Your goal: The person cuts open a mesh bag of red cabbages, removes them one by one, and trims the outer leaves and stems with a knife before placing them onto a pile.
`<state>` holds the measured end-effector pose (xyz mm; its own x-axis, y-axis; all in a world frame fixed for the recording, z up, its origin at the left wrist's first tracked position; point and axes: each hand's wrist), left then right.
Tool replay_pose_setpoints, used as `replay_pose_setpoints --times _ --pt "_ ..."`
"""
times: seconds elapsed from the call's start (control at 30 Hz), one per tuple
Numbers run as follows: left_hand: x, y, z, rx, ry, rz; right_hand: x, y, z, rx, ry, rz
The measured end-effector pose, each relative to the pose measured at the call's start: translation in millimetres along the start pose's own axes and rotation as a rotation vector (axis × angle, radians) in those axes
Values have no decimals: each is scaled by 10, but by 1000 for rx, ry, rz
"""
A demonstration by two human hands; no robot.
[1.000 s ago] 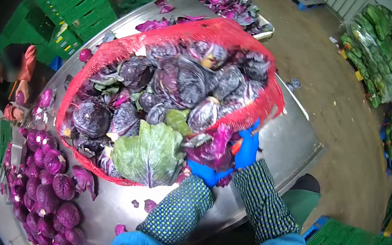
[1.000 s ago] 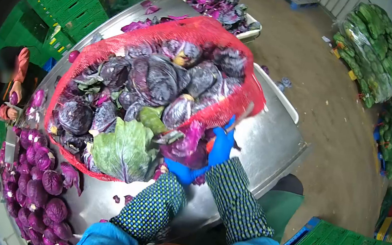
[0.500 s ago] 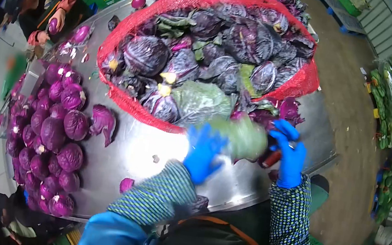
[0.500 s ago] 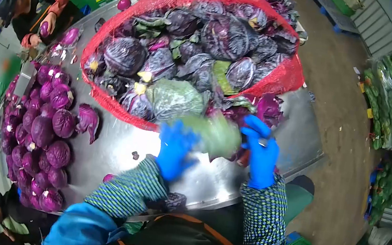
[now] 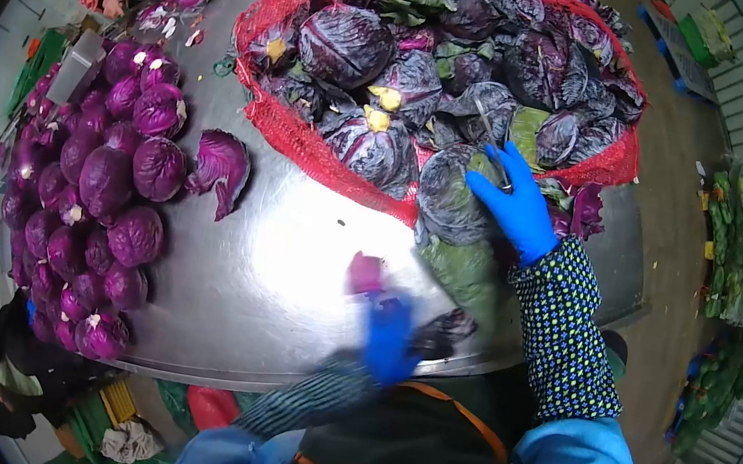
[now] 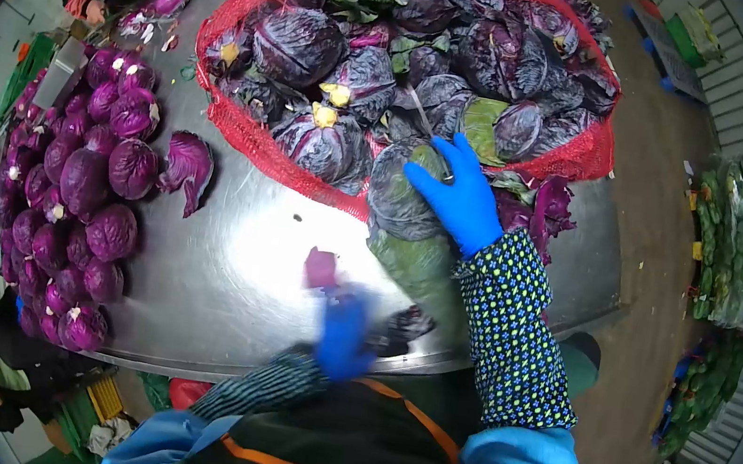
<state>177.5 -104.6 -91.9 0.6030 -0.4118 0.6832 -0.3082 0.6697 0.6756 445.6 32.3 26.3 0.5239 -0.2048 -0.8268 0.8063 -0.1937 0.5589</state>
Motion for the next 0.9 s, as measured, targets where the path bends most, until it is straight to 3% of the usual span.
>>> replay_pose_setpoints --times 0.03,0.07,0.1,0.17,0.2,0.23,0.27,0.3,0.33,0.37,0.4,0.43,0.5,0.53,0.57,0.63,0.7,0.73,0.77,0.8,0.87,0.9 --pt "512 397 -252 -47 -182 -130 61 3 -6 25 -33 -125" --pt "639 325 -389 -118 -242 -85 122 51 0 3 -64 -159" --pt "585 229 -474 -106 -420 -35 32 99 75 3 -58 -147" --pt "287 262 -331 16 -304 848 -179 131 491 -142 -146 -289" --pt "389 730 -395 378 -291 858 -338 109 754 -162 97 71" --pt "684 1346 -382 501 -20 999 -457 28 1032 -189 339 433" --pt "541 1482 -455 462 372 1241 -475 -141 1285 -218 343 316" --pt "476 1629 -584 626 205 812 -467 -269 1471 -240 345 197" --pt "291 1537 -836 648 127 764 -447 -316 1580 -247 341 196" --pt "271 1449 -1043 561 201 849 -436 -358 1663 -159 78 -193" --pt "280 1451 -1073 398 102 502 -564 -356 1636 -60 -191 -577" --pt "297 1453 -1083 230 1 157 -741 -158 1600 6 -462 -463" --pt "250 1389 -1013 -105 162 475 -538 23 1706 -146 -579 -753" --pt "206 1396 -904 -65 130 532 -484 67 1746 -299 -672 -919" --pt "68 1361 -780 -80 131 526 -372 33 1811 -289 -679 -931" --pt "-246 1194 -521 222 156 522 99 -145 1976 -175 -1093 -603" --pt "31 1388 -149 345 343 371 935 -128 2145 244 -722 -862" --pt "120 1313 -12 312 412 462 814 10 2048 417 -728 -706" --pt "109 1129 38 256 421 1013 588 183 1852 584 -716 -553" --pt "164 1027 56 270 384 1019 369 246 1724 571 -708 -563" --pt "191 1005 -1 256 272 1022 -36 164 1557 313 -373 -287" --pt "192 1108 -61 248 264 1011 -2 -69 1492 168 -69 -168"
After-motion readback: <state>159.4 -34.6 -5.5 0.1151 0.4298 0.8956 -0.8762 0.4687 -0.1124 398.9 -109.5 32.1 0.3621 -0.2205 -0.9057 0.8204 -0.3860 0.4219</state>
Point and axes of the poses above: each hand's wrist, its own z-axis away from the middle knuckle, its own y-axis out of the back of the hand, x = y × z, and after that the axes turned 2 degrees about -x, right-handed
